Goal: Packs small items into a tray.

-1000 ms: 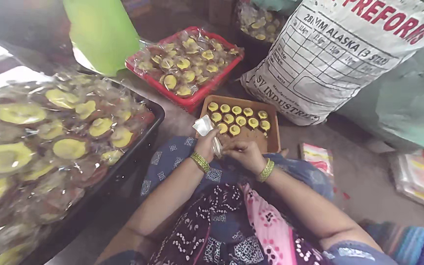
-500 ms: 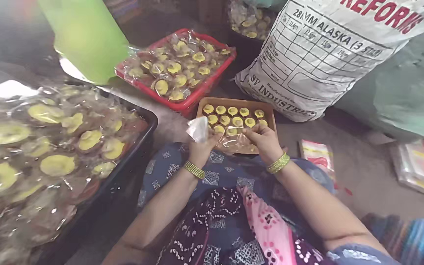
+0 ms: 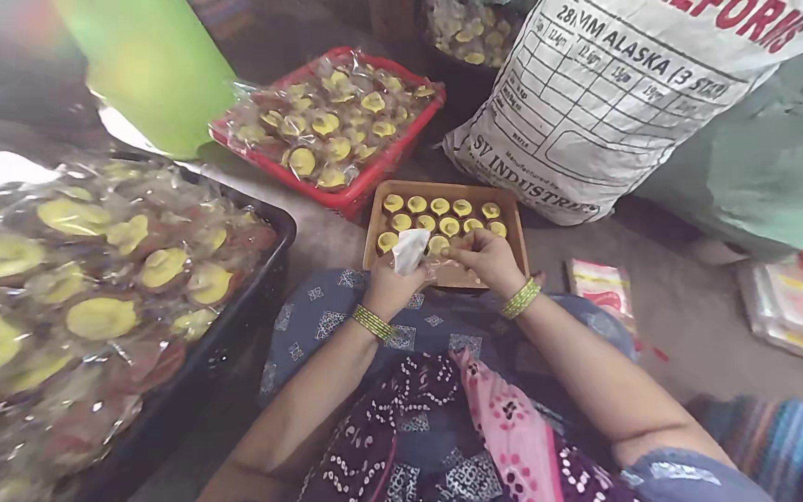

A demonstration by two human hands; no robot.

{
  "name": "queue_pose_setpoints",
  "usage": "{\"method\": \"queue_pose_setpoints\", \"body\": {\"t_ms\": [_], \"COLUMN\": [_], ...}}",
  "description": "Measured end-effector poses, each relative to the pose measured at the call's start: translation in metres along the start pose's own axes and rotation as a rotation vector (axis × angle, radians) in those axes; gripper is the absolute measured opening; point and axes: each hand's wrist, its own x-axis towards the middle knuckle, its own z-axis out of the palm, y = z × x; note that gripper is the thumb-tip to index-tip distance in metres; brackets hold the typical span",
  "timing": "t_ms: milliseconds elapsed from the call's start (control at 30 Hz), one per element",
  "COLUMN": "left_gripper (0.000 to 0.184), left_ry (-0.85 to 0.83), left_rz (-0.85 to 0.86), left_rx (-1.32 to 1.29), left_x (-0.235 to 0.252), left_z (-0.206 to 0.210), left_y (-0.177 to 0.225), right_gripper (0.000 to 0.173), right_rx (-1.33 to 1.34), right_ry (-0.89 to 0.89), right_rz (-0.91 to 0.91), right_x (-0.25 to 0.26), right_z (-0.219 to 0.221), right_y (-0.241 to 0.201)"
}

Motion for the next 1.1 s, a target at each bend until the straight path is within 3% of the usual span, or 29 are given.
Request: {"method": "queue_pose_setpoints", "body": {"t_ms": [100,200,367,467,567,633,800,967,1100], "left_gripper": [0.030,0.022,0.041,0.059,0.062,0.057,0.048,0.052,0.049], "left_ry": [0.025,0.048,0.073,0.048,0.036,0.007,-0.061,-0.132,-0.194], "left_rz": [0.011,-0.044,-0.264,-0.348,-0.410,-0.443,-0.452,-0.502,-0.494], "left_rx": [0.024,-0.015,-0.283,-0.475,-0.507,-0.505,-0.534,-0.551,-0.610], "left_x": [0.004,0.008,0.017,0.018,0.018,0.018,0.019,0.012,0.007], "left_z": [-0.002,-0.003,-0.007,-0.012,-0.016,-0.018,-0.018,-0.024,-0.025], "left_y": [-0.003,0.003,-0.001,-0.001,0.002,0.004,0.006,0.014,0.014], "right_gripper": [0.033,0.049,0.071,0.089,0.078,0.074,0.091,0.085,0.087], "right_rx": [-0.079,-0.431,-0.922,-0.960,-0.998,-0.978,-0.833,-0.355,0.110], "right_ry": [-0.014,-0.101,-0.379,-0.275,-0.154,-0.170,-0.114,0.074,0.007], "right_rz": [0.069,0.164,0.360,0.377,0.313,0.349,0.399,0.260,0.072], "right_x": [0.027,0.064,0.103,0.112,0.119,0.113,0.114,0.113,0.079], "right_z": [-0.009,-0.010,0.020,0.051,0.074,0.074,0.053,0.017,-0.005], "right_y": [0.000,0.014,0.052,0.078,0.105,0.094,0.085,0.051,0.004]}}
